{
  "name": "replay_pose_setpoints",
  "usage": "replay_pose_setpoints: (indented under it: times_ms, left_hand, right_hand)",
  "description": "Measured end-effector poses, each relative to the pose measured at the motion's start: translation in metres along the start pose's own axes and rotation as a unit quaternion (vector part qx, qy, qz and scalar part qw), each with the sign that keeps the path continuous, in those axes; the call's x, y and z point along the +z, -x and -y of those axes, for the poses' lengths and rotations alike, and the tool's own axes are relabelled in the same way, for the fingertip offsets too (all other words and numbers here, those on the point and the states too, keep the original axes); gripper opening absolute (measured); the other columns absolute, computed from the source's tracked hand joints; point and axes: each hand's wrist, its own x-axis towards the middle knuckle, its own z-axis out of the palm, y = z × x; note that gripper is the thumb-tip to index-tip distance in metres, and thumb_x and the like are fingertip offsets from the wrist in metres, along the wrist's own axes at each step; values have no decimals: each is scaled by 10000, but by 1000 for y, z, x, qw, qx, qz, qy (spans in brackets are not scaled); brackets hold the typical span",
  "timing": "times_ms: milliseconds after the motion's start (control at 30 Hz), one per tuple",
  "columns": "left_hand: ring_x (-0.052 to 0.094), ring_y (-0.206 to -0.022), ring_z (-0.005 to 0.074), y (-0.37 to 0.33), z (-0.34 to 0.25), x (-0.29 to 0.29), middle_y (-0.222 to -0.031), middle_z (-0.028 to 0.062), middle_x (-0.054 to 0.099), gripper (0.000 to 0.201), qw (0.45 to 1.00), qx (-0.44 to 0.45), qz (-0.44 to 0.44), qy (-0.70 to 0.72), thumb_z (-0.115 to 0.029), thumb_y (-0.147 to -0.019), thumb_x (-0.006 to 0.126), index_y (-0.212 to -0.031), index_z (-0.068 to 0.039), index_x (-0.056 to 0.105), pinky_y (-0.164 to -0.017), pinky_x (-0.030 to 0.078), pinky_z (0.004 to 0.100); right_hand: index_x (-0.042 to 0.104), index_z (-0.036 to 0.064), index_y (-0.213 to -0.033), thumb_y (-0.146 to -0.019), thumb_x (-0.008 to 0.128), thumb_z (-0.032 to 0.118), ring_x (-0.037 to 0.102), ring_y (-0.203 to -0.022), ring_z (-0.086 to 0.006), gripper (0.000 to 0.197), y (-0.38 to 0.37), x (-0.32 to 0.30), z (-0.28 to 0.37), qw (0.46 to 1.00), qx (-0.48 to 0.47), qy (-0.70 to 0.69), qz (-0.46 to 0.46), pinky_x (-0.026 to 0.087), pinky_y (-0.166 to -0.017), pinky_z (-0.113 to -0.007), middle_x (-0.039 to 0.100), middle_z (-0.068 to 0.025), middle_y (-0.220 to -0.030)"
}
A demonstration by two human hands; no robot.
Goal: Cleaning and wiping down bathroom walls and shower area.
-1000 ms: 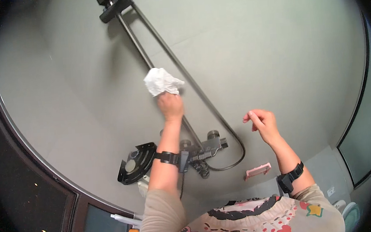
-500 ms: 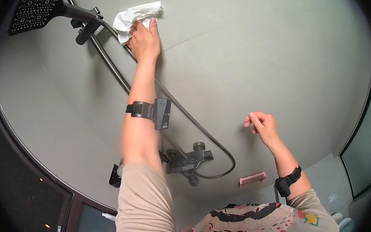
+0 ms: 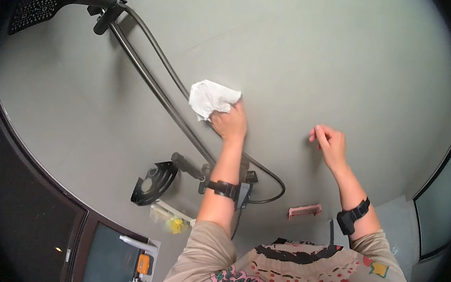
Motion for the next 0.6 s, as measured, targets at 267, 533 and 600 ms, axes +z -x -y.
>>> replay_pose_setpoints:
  times_ms: [267, 533, 600]
  left_hand:
    - [506, -1243, 430, -116, 31, -25, -1317, 233, 581, 400, 991, -46, -121, 27, -301, -1001, 514, -1217, 22, 607, -1044, 389, 484]
    - [601, -1142, 467, -251, 45, -51, -1209, 327, 634, 709, 991, -60, -106, -62, -485, -1015, 320, -1082, 133, 662, -1011, 432, 512]
    - [611, -1114, 468, -246, 61, -34, -1176, 342, 636, 731, 990, -62, -85, -95, -497, -1018, 315, -1035, 148, 658, -981, 447, 528]
  right_hand:
    - [732, 50, -849, -988, 528, 307, 580, -523, -140, 357, -19, 13, -19, 995, 31, 66, 67, 473, -571, -311, 699, -25, -696]
    - [721, 41, -880, -1021, 524, 302, 532, -543, -61, 356, -23, 8, -66, 982, 122, -16, 145, 450, -520, -230, 689, 1, -726]
    - [721, 45, -898, -1025, 518, 305, 522, -537, -56, 353, -16, -1, -86, 976, 158, -56, 136, 439, -516, -224, 691, 0, -731]
